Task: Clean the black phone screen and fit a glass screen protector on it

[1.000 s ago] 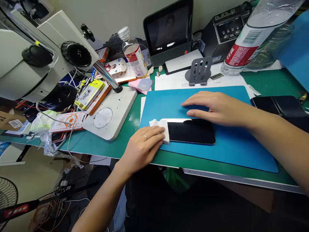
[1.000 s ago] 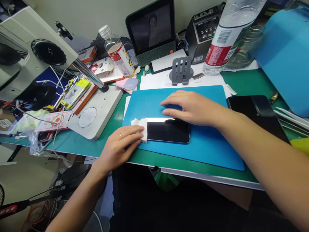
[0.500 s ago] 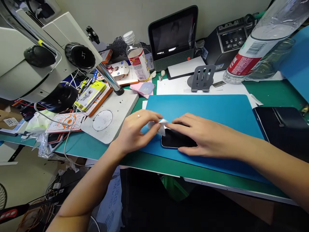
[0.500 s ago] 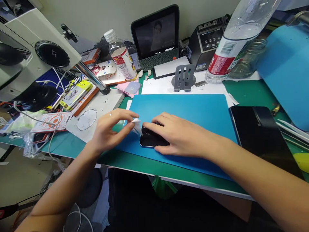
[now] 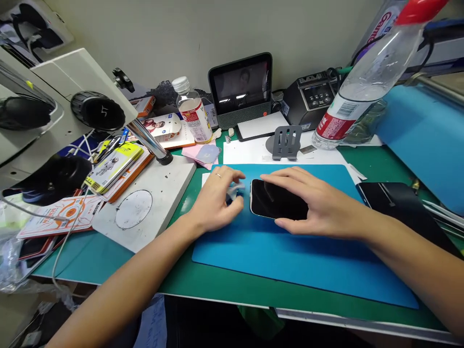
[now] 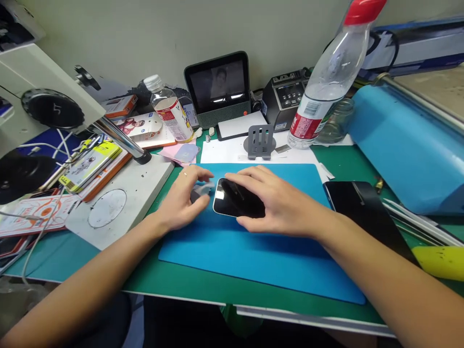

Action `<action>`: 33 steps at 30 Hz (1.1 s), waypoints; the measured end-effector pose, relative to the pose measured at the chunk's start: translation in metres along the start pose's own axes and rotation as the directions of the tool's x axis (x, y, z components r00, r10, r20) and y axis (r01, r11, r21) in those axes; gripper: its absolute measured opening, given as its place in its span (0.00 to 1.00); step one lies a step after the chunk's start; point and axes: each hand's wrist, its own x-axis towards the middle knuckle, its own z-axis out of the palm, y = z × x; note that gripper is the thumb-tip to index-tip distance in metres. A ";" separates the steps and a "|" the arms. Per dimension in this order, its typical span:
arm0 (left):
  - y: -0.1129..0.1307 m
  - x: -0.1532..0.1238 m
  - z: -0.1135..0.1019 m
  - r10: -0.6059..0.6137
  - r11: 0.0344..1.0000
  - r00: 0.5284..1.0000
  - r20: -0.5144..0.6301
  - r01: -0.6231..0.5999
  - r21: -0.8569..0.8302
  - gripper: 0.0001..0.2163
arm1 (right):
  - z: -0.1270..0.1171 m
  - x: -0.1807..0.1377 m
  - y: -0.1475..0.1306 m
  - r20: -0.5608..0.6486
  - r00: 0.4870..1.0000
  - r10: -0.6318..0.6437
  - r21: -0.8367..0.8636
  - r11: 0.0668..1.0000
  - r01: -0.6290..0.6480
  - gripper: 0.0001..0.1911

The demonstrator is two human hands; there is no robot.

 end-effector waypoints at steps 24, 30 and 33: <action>0.029 -0.009 0.008 0.130 0.890 0.991 -0.041 -0.135 -0.435 0.41 | 0.005 -0.009 -0.021 -0.120 0.977 -0.176 -0.115 0.980 0.162 0.54; 0.030 -0.012 0.004 0.062 0.808 0.992 -0.111 -0.115 -0.577 0.38 | 0.001 -0.011 -0.021 -0.209 0.956 -0.206 -0.193 0.967 0.166 0.49; 0.029 -0.011 0.009 0.078 0.767 0.987 -0.141 -0.150 -0.625 0.43 | 0.004 -0.011 -0.024 -0.224 0.908 -0.353 -0.259 0.920 0.294 0.50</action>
